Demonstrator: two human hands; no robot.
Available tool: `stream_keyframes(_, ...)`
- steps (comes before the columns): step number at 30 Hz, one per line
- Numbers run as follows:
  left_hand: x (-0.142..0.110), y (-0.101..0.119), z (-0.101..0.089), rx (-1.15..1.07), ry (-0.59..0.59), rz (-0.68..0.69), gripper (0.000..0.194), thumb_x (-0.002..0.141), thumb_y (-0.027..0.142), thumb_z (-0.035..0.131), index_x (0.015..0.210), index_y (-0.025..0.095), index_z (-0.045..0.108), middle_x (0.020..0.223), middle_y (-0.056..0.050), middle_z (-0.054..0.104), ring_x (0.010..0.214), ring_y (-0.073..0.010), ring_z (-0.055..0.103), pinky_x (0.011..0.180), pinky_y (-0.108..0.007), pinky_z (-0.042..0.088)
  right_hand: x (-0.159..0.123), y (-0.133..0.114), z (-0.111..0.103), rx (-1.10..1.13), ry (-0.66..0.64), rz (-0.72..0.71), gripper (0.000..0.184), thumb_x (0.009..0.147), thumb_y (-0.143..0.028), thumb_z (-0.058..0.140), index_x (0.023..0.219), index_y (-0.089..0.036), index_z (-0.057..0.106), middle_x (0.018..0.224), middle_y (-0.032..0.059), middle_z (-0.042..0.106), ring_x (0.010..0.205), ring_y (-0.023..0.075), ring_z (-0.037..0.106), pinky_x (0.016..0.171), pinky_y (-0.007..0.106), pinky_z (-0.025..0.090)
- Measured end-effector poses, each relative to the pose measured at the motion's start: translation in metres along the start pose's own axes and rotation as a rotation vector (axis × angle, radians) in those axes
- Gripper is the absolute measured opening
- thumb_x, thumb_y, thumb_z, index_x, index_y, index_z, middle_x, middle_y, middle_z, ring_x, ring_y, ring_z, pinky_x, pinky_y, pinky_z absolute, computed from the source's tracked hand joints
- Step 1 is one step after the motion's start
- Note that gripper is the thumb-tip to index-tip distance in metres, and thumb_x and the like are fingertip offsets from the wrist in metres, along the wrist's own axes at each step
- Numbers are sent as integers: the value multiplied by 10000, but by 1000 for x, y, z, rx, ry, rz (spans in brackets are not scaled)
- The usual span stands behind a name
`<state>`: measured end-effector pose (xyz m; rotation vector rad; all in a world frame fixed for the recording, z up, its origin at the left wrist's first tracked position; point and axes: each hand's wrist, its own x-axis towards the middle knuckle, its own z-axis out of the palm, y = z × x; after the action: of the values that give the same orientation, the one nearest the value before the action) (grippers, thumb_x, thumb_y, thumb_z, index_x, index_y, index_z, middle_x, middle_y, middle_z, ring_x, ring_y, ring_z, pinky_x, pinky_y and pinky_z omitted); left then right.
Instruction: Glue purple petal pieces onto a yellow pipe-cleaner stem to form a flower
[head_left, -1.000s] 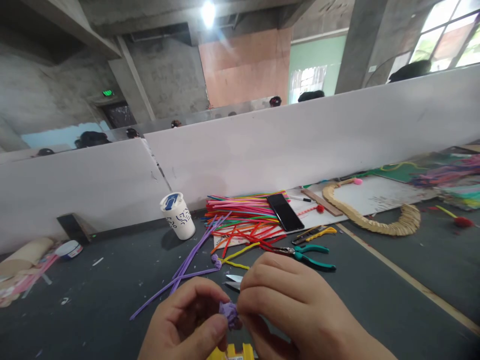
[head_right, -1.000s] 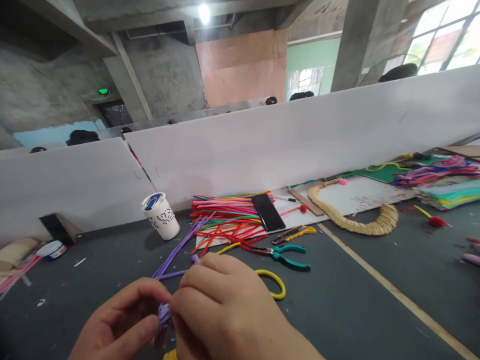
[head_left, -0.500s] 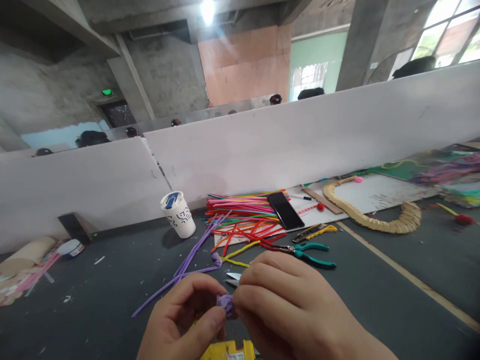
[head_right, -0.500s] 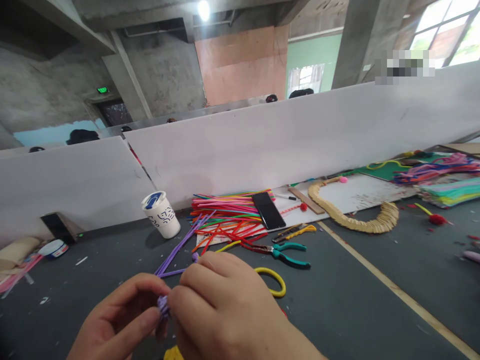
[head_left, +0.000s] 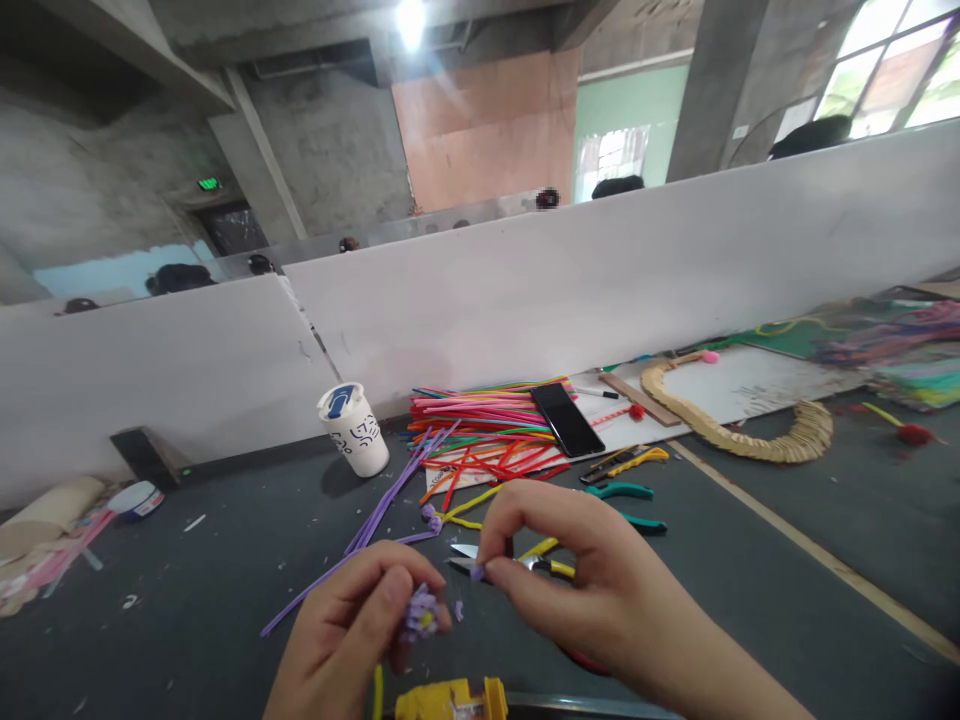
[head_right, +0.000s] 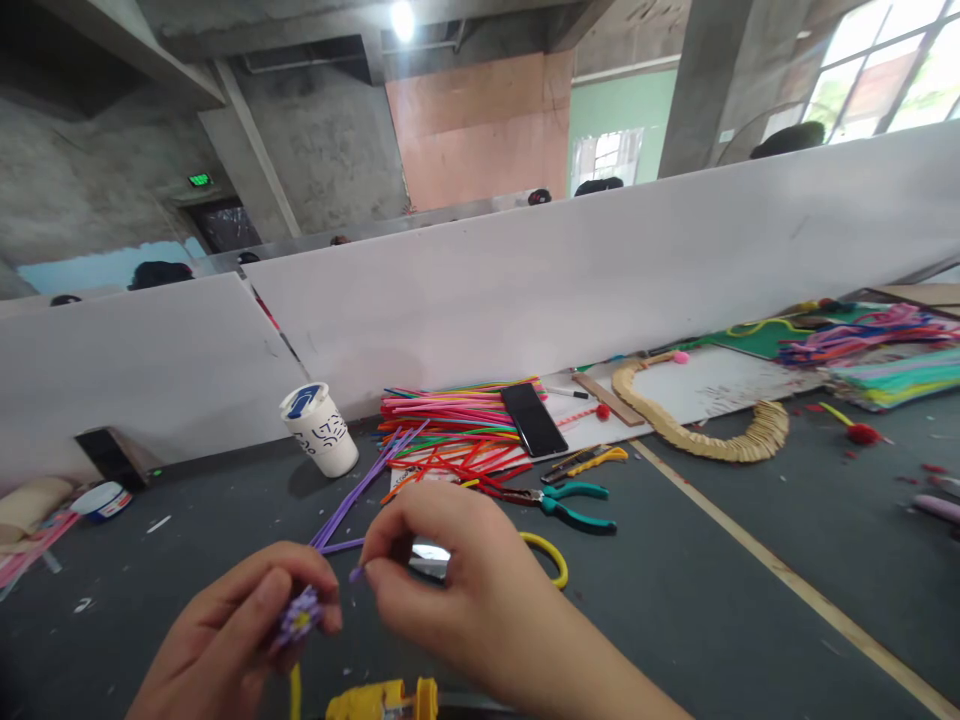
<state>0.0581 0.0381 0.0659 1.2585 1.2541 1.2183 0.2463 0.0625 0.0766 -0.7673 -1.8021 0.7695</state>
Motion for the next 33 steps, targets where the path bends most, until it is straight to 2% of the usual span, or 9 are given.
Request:
stream_keyframes(2,3,-2,-4,86,5,87,398,791,559,654,589,224,725,588,0,639,568,-136,512,500,-195,387,3,3,-1,73,-57,122,148,746,-47,562,692,-180,599,697,-34,629,676,99,569,637,184,439)
stream_keyframes(5,3,0,-2,119,67,89,221,741,422,726,624,235,745,594,11,639,587,-151,532,538,-215,403,4,6,2,49,-106,121,149,746,-40,556,709,-177,602,703,-33,623,680,102,559,634,192,429)
stream_keyframes(7,0,4,3,133,76,62,116,693,352,750,640,249,761,571,19,646,548,-151,529,523,-226,404,2,7,7,-105,-91,10,146,755,-36,549,734,-166,613,713,-18,607,673,112,534,617,213,408)
stream_keyframes(11,-6,7,12,232,79,109,120,691,315,723,595,251,755,598,3,685,581,-180,576,558,-244,440,-4,6,18,-465,-50,-317,188,839,-62,496,715,-122,624,691,32,582,658,152,464,600,278,374)
stream_keyframes(14,-6,3,9,229,56,97,120,718,309,709,631,241,757,611,0,685,605,-187,586,575,-246,446,-6,3,21,-534,-28,-412,228,856,-59,465,698,-111,621,682,46,588,657,160,444,602,291,370)
stream_keyframes(19,5,-12,0,39,-57,27,303,820,437,653,626,211,710,599,10,609,551,-139,483,503,-228,378,-6,1,14,-351,-35,-255,157,824,-72,496,727,-138,600,695,5,560,661,128,470,613,251,372)
stream_keyframes(22,7,-13,2,-72,-105,-24,315,841,472,639,693,204,713,587,7,625,541,-118,469,492,-207,349,-4,3,10,-246,-19,-172,138,790,-58,518,724,-157,586,708,-11,575,679,115,503,637,233,385)
stream_keyframes(29,-4,-9,4,-217,-130,-151,223,678,377,826,756,191,729,579,11,648,503,-86,502,455,-182,312,-4,0,11,-121,-61,-152,129,778,-53,559,733,-164,605,729,-21,610,706,108,539,673,227,411)
stream_keyframes(33,-10,-12,-3,-200,-151,-153,198,676,356,827,733,183,748,550,10,642,481,-79,496,467,-186,315,-6,-3,16,-77,-109,-131,151,760,-29,558,734,-168,610,728,-28,602,708,110,546,675,232,415)
